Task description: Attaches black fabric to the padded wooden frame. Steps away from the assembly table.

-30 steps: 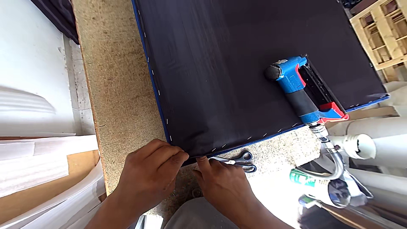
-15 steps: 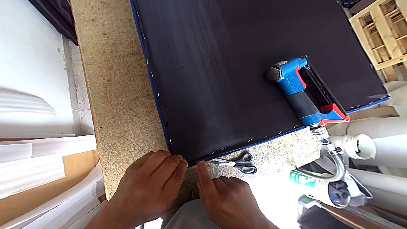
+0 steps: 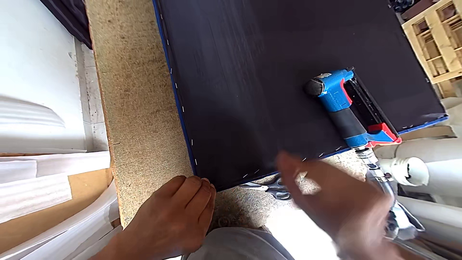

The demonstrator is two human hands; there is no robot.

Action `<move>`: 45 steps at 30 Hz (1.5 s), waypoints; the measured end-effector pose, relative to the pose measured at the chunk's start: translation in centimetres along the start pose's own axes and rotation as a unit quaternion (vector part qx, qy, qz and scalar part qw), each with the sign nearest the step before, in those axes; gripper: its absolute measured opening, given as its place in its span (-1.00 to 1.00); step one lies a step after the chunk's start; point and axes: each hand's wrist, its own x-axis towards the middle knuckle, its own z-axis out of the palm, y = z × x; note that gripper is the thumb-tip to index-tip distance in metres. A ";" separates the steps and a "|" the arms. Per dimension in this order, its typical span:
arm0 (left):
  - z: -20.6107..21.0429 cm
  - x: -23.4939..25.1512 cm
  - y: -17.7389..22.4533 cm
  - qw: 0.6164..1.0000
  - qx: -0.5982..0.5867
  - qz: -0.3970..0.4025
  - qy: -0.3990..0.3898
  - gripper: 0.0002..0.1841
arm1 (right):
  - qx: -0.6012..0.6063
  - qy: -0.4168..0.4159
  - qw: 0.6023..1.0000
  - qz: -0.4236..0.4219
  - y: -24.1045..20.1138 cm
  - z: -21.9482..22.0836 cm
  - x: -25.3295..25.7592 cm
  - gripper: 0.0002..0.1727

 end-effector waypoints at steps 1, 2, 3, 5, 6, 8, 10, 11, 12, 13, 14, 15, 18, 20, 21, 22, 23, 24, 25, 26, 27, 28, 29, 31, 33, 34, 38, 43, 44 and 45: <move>-0.1 0.0 0.1 1.000 0.004 0.004 -0.009 -0.69 | -0.045 -0.044 0.997 0.048 2.9 -0.9 1.6 -0.63; -0.2 0.0 0.2 1.000 0.009 0.005 -0.017 -0.68 | -0.081 -0.096 0.987 0.099 6.0 -1.0 2.8 -0.46; -0.2 -0.1 0.4 1.000 0.015 0.004 -0.024 -0.68 | -0.106 -0.139 0.974 0.147 8.9 -0.7 3.7 -0.30; -0.2 -0.5 0.5 0.999 0.014 -0.007 -0.030 -0.68 | -0.126 -0.169 0.958 0.194 13.1 -0.1 4.6 -0.18; -0.1 -0.9 0.7 0.999 0.007 -0.018 -0.030 -0.68 | -0.118 -0.178 0.954 0.210 14.1 -0.1 5.1 -0.17; 0.3 -2.0 1.1 0.999 -0.012 -0.039 -0.024 -0.67 | -0.091 -0.216 0.941 0.243 15.9 0.0 5.8 -0.09; 1.2 -3.0 1.1 0.997 -0.052 -0.062 0.013 -0.67 | -0.023 -0.228 0.938 0.260 17.5 -0.1 6.0 0.00; 1.8 -3.5 1.1 0.994 -0.071 -0.068 0.037 -0.67 | 0.023 -0.215 0.940 0.265 17.8 -0.2 6.1 0.02; 2.4 -3.9 1.2 0.992 -0.088 -0.073 0.062 -0.67 | 0.063 -0.199 0.940 0.269 17.7 -0.6 6.1 0.00; 3.1 -4.4 1.3 0.988 -0.106 -0.078 0.084 -0.67 | 0.093 -0.188 0.941 0.266 17.3 -1.1 6.1 -0.05; 3.6 -4.7 1.4 0.983 -0.123 -0.085 0.104 -0.68 | 0.107 -0.184 0.943 0.255 16.6 -1.8 6.1 -0.11; 4.0 -4.8 1.5 0.979 -0.136 -0.090 0.119 -0.68 | 0.109 -0.184 0.948 0.236 15.3 -2.6 6.0 -0.17; 4.7 -5.0 1.6 0.971 -0.162 -0.098 0.146 -0.69 | 0.121 -0.189 0.968 0.112 10.0 -5.4 5.3 -0.35; 5.1 -5.1 1.5 0.966 -0.176 -0.094 0.163 -0.71 | 0.152 -0.223 0.963 0.013 5.3 -7.2 5.1 -0.42; 5.2 -5.2 1.4 0.964 -0.182 -0.092 0.171 -0.71 | 0.162 -0.247 0.955 -0.030 3.4 -7.8 5.0 -0.49; 5.3 -5.3 1.4 0.961 -0.189 -0.092 0.177 -0.72 | 0.179 -0.275 0.943 -0.060 2.2 -7.9 4.8 -0.53; 5.4 -5.3 1.4 0.959 -0.197 -0.092 0.182 -0.72 | 0.208 -0.300 0.928 -0.079 1.6 -7.6 4.4 -0.56; 5.5 -5.3 1.4 0.957 -0.205 -0.092 0.186 -0.72 | 0.237 -0.320 0.913 -0.088 0.9 -7.2 4.2 -0.56; 5.5 -5.3 1.3 0.955 -0.209 -0.091 0.189 -0.73 | 0.254 -0.336 0.902 -0.094 0.3 -6.7 4.0 -0.56; 5.6 -5.3 1.3 0.954 -0.211 -0.091 0.192 -0.73 | 0.256 -0.350 0.895 -0.101 -0.1 -6.3 3.8 -0.53; 5.7 -5.3 1.3 0.953 -0.211 -0.090 0.197 -0.73 | 0.253 -0.359 0.892 -0.106 -0.4 -5.9 3.7 -0.50; 5.9 -5.3 1.3 0.952 -0.211 -0.091 0.204 -0.74 | 0.247 -0.365 0.891 -0.108 -0.6 -5.7 3.5 -0.49; 5.9 -5.4 1.4 0.951 -0.212 -0.092 0.208 -0.75 | 0.239 -0.366 0.893 -0.109 -0.9 -5.5 3.4 -0.49; 6.0 -5.4 1.3 0.950 -0.211 -0.094 0.210 -0.75 | 0.215 -0.363 0.898 -0.124 -1.5 -5.3 3.6 -0.50; 6.1 -5.5 1.4 0.950 -0.206 -0.096 0.212 -0.75 | 0.208 -0.365 0.899 -0.125 -1.9 -5.3 3.6 -0.50; 6.2 -5.4 1.5 0.951 -0.200 -0.095 0.214 -0.75 | 0.207 -0.364 0.900 -0.118 -1.8 -5.3 3.4 -0.49; 5.9 -5.3 1.8 0.958 -0.167 -0.089 0.213 -0.75 | 0.175 -0.332 0.923 -0.086 -2.2 -5.8 4.1 -0.57; 6.2 -5.5 2.1 0.960 -0.143 -0.084 0.225 -0.75 | 0.172 -0.288 0.936 -0.105 -2.6 -3.5 4.5 -0.62; 6.2 -5.5 2.0 0.961 -0.140 -0.083 0.223 -0.75 | 0.170 -0.288 0.937 -0.098 -2.5 -3.7 4.5 -0.63; 6.1 -5.5 2.0 0.961 -0.139 -0.082 0.222 -0.75 | 0.164 -0.289 0.939 -0.085 -2.3 -4.2 4.4 -0.66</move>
